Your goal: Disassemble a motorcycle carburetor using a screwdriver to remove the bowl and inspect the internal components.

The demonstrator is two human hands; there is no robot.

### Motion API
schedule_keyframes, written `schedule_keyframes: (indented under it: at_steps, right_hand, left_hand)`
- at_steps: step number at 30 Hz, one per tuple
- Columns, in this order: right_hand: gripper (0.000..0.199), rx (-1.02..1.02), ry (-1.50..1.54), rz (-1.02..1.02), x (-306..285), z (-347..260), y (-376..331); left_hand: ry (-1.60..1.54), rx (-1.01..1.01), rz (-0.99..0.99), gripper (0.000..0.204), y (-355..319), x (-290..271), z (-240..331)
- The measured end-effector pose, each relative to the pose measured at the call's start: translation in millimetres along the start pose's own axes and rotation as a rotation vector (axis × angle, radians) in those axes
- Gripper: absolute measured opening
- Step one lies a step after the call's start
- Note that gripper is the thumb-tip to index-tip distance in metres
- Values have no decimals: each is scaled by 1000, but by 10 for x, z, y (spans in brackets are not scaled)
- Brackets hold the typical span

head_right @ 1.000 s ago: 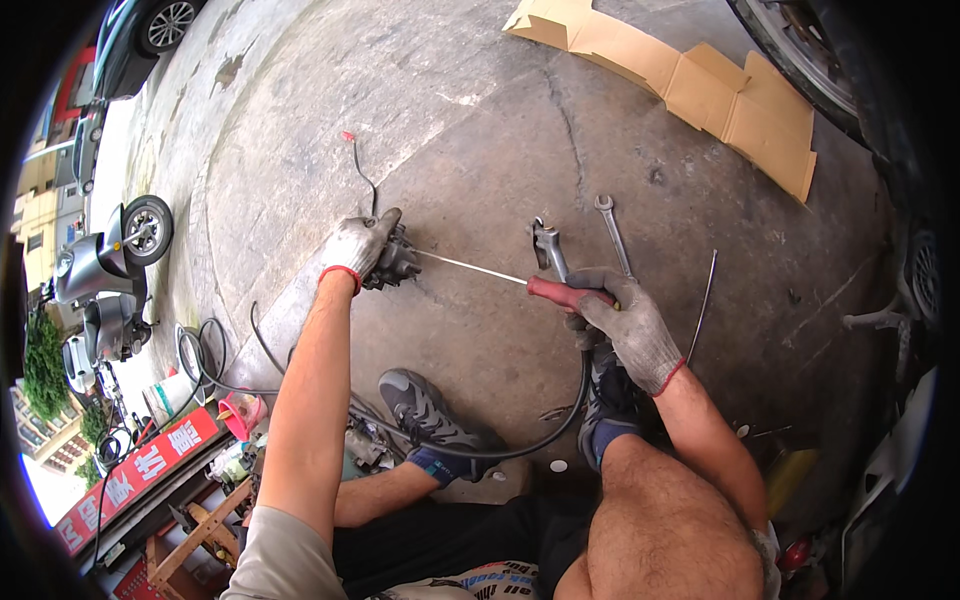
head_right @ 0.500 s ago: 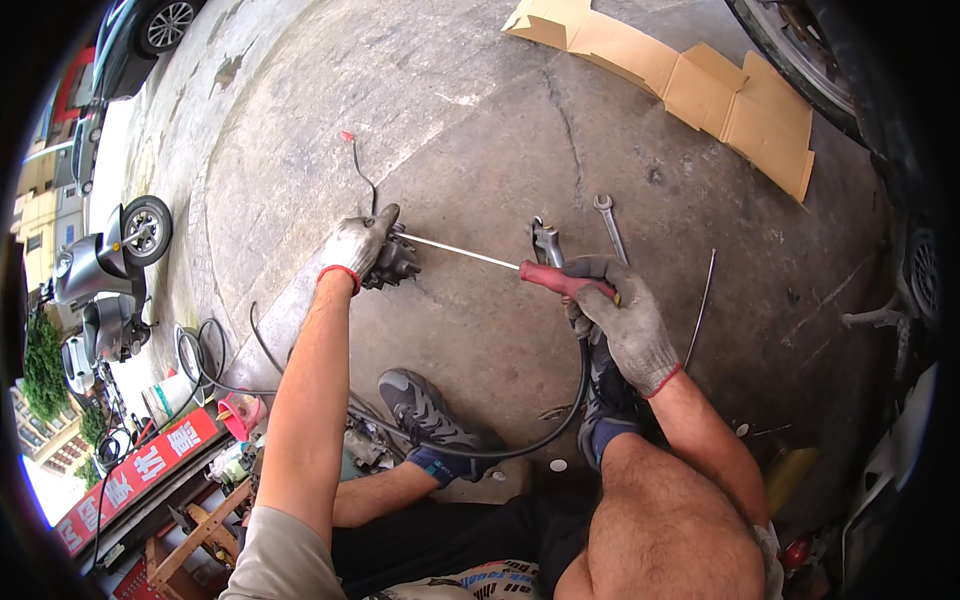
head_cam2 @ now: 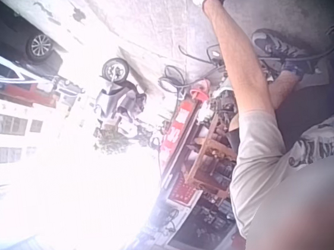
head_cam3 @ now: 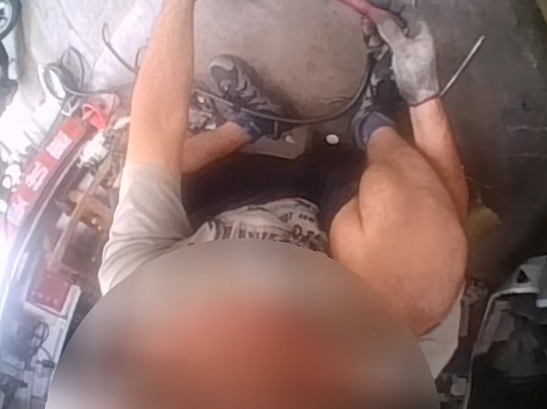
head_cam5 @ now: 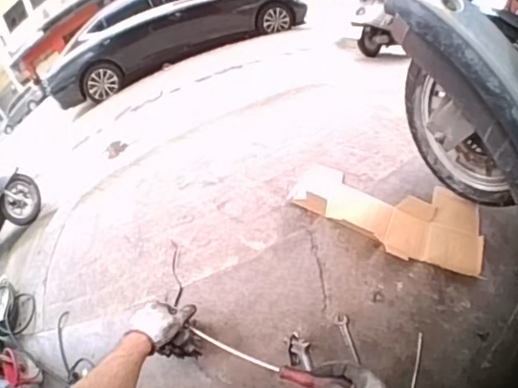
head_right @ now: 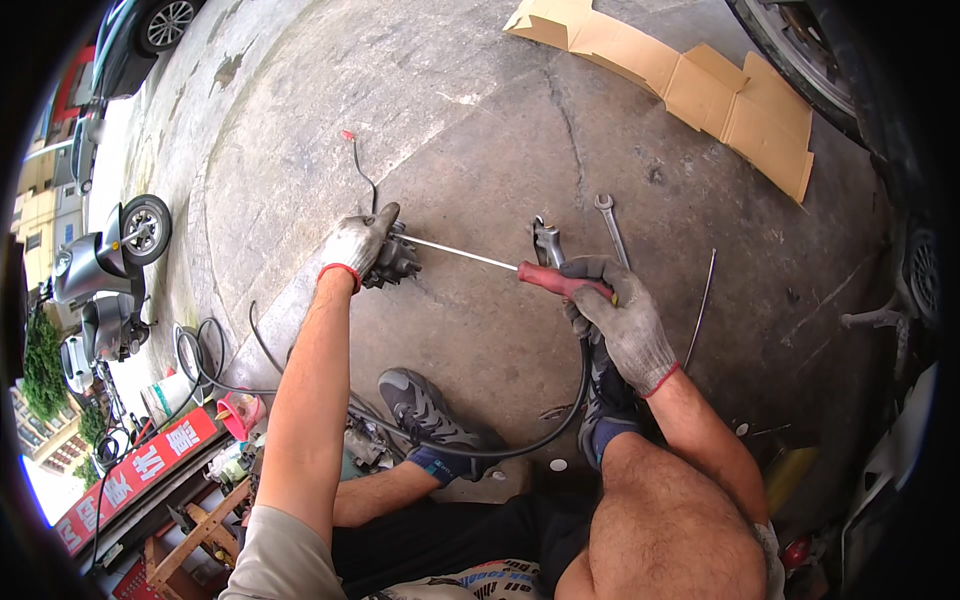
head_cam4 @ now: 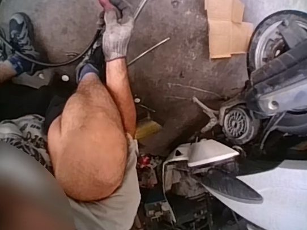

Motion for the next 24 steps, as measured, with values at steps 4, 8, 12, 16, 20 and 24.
schedule_keyframes:
  at_steps: [4,8,12,16,20,24]
  right_hand:
    - [25,10,-37,-14,24,-13,3]
    - [24,33,-83,-51,68,-67,-5]
    - [25,-435,-700,-148,177,-417,-21]
    - [28,-582,-775,-68,202,-507,-67]
    - [38,19,387,-121,-2,-318,91]
    - [43,13,-182,-187,69,-303,109]
  left_hand:
    - [14,-13,11,83,48,-1,-49]
    - [-4,-31,33,82,28,-23,-79]
    - [-9,-43,41,81,-41,-60,-20]
    - [6,-39,23,80,-143,-82,101]
    - [-18,-41,-1,77,-105,-42,30]
    - [17,-47,65,78,-174,-116,46]
Point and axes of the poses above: each hand's wrist, its own y-axis towards the middle knuckle, its own x-axis out of the palm, z = x × y, the point moved 9 cm from there along y, towards the middle knuckle, and after that the axes turned 9 degrees about -z, right-handed, at the moved point
